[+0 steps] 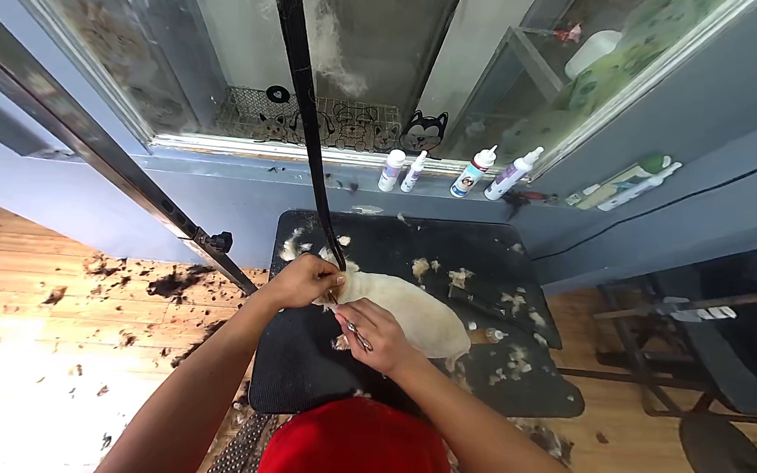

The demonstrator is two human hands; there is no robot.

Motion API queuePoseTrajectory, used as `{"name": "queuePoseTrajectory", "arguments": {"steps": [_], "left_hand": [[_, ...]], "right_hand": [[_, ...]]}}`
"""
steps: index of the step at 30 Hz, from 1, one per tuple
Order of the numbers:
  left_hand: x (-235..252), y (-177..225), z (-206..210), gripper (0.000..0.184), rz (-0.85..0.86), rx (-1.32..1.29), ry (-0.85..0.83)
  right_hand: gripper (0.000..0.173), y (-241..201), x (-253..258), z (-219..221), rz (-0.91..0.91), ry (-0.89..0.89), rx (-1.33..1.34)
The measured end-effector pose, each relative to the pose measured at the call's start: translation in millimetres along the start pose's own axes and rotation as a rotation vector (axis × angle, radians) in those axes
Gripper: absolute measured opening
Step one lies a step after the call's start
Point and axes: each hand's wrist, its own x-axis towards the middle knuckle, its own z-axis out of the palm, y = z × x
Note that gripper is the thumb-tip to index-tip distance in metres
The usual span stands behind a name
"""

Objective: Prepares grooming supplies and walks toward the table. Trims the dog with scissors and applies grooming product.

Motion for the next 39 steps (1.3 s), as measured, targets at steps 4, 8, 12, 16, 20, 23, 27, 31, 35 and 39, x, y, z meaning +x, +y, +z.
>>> {"name": "queuePoseTrajectory", "arguments": {"steps": [4, 8, 12, 16, 20, 23, 27, 31, 35, 39], "left_hand": [[1, 1, 2, 0.026, 0.04, 0.044, 0.018], [0, -3, 3, 0.024, 0.047, 0.04, 0.026], [0, -4, 1, 0.026, -0.006, 0.012, 0.009], [-3, -2, 2, 0.026, -0.031, -0.012, 0.011], [-2, 2, 5, 0.026, -0.038, -0.016, 0.015], [0, 3, 9, 0.025, -0.021, -0.006, 0.019], [0, 1, 15, 0.023, 0.0, -0.022, 0.025], [-2, 5, 14, 0.023, -0.028, -0.057, -0.005], [-2, 9, 19, 0.023, 0.011, -0.059, -0.021], [-3, 6, 25, 0.018, 0.04, -0.078, 0.004]], "right_hand": [[0.019, -5, 16, 1, 0.18, -0.08, -0.007], [0.027, -16, 44, -5, 0.772, -0.125, 0.138], [0.03, -11, 61, -7, 1.237, 0.038, 0.466], [0.025, -15, 48, -11, 0.89, 0.028, 0.333], [0.021, -7, 33, -5, 0.151, -0.203, -0.066], [0.023, -10, 31, -1, 0.226, -0.208, -0.12], [0.026, -15, 48, -10, 0.771, -0.229, 0.168], [0.016, 1, 47, -26, 0.902, -0.264, 0.482], [0.015, 9, 28, -16, 0.667, -0.082, 0.343], [0.02, -13, 36, -14, 0.85, -0.027, 0.29]]}}
